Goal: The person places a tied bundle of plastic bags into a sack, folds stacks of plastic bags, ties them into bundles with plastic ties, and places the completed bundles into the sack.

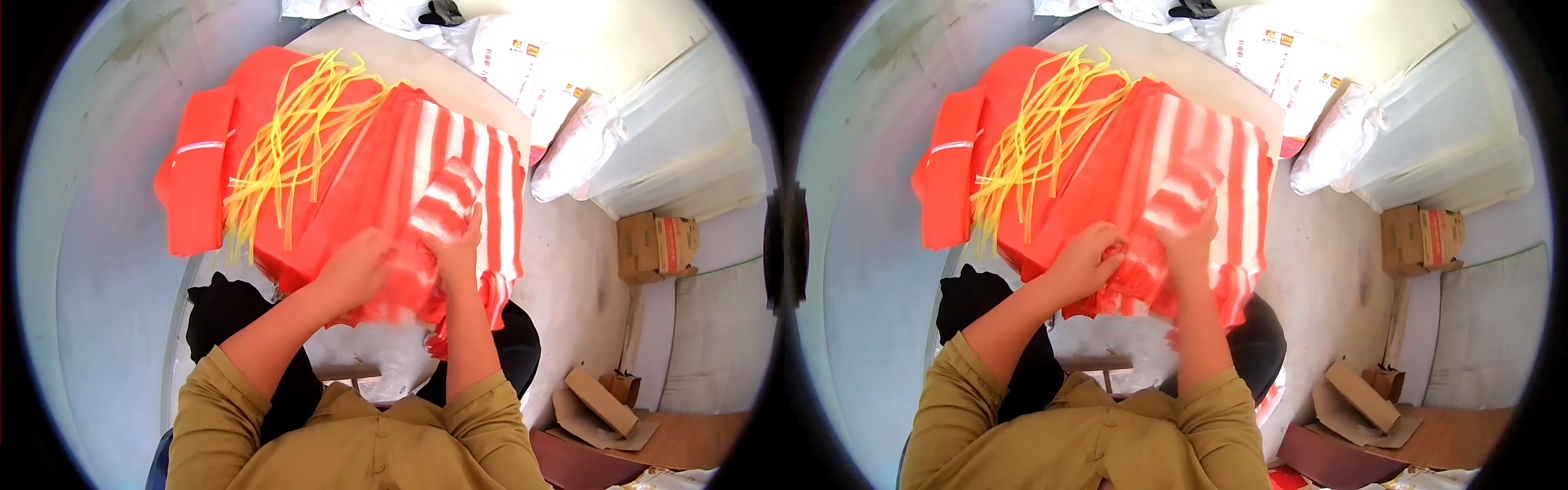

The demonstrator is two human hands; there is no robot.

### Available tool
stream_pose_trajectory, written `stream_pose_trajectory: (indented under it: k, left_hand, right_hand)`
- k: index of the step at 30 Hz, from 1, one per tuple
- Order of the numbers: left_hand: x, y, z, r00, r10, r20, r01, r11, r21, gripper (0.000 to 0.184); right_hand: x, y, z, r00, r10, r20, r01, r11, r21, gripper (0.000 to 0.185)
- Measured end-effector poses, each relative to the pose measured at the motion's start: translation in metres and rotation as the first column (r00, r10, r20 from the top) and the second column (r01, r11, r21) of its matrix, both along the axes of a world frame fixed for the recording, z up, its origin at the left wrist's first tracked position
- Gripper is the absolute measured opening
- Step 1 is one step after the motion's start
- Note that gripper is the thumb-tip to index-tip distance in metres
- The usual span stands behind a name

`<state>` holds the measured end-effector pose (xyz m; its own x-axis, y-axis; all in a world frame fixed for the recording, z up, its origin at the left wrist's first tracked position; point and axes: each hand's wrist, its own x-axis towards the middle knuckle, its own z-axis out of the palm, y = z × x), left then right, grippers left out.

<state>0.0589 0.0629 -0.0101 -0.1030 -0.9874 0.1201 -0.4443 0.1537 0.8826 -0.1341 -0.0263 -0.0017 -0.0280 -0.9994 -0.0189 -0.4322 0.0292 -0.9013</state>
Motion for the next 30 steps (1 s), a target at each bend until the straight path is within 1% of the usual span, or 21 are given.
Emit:
stream_pose_trajectory:
  k: [2,5,8,10,11,12,14,15,17,20,22,23,24,26,29,30]
  left_hand:
    - [-0.003,-0.002,-0.005,0.982,0.056,-0.181,-0.043,0.996,0.074,0.042]
    - [-0.006,-0.004,0.012,0.925,0.095,-0.368,0.015,0.958,0.286,0.062]
    - [-0.005,0.003,0.036,0.885,0.094,-0.457,0.090,0.926,0.366,0.071]
    - [-0.008,0.003,0.022,0.870,0.078,-0.486,0.121,0.923,0.366,0.071]
    - [-0.009,0.003,0.017,0.863,0.069,-0.501,0.137,0.921,0.364,0.072]
    - [-0.007,0.003,0.019,0.852,0.034,-0.522,0.211,0.891,0.402,0.072]
    - [-0.002,0.004,0.024,0.821,-0.030,-0.570,0.354,0.810,0.467,0.072]
    - [-0.002,0.007,0.026,0.840,-0.043,-0.541,0.354,0.799,0.486,0.072]
    - [-0.003,0.012,0.027,0.872,-0.078,-0.484,0.351,0.788,0.506,0.070]
    - [0.000,0.017,0.022,0.897,-0.123,-0.426,0.337,0.813,0.475,0.068]
    - [0.002,0.019,0.015,0.889,-0.105,-0.445,0.315,0.847,0.429,0.066]
    - [0.003,0.019,0.012,0.881,-0.065,-0.470,0.277,0.874,0.399,0.065]
    - [0.004,0.019,0.009,0.869,-0.028,-0.494,0.238,0.899,0.368,0.064]
    - [0.002,0.015,0.007,0.830,0.086,-0.550,0.099,0.950,0.298,0.063]
    - [0.006,0.013,0.002,0.911,0.075,-0.405,0.102,0.911,0.399,0.060]
    - [0.005,0.013,-0.001,0.904,0.085,-0.420,0.095,0.917,0.389,0.059]
  right_hand:
    - [0.000,0.001,-0.002,0.969,-0.049,0.240,0.033,0.997,0.072,0.114]
    - [0.000,0.008,0.005,0.863,-0.069,0.500,-0.009,0.988,0.152,0.112]
    - [0.001,0.012,0.001,0.736,-0.052,0.675,-0.076,0.984,0.159,0.106]
    - [0.000,0.014,-0.008,0.860,0.042,0.509,-0.080,0.995,0.054,0.099]
    - [-0.001,0.014,-0.012,0.886,0.044,0.462,-0.066,0.997,0.032,0.096]
    - [0.000,0.015,-0.016,0.910,0.043,0.413,-0.052,0.999,0.011,0.093]
    - [0.000,0.017,-0.022,0.908,-0.031,0.418,0.016,0.999,0.041,0.089]
    - [0.001,0.018,-0.022,0.904,-0.066,0.423,0.046,0.997,0.059,0.088]
    - [0.003,0.022,-0.020,0.884,-0.130,0.448,0.088,0.990,0.113,0.086]
    - [0.010,0.031,-0.006,0.918,-0.077,0.388,0.044,0.995,0.093,0.088]
    - [0.015,0.037,0.003,0.890,-0.015,0.455,-0.008,0.999,0.049,0.090]
    - [0.017,0.039,0.003,0.873,0.016,0.487,-0.033,0.999,0.027,0.090]
    - [0.017,0.039,0.001,0.891,0.055,0.451,-0.070,0.997,0.017,0.090]
    - [0.016,0.038,-0.008,0.917,0.138,0.374,-0.148,0.989,0.000,0.088]
    - [0.019,0.040,-0.015,0.973,0.211,0.094,-0.214,0.976,0.029,0.086]
    - [0.021,0.040,-0.014,0.972,0.204,0.119,-0.211,0.977,0.042,0.085]
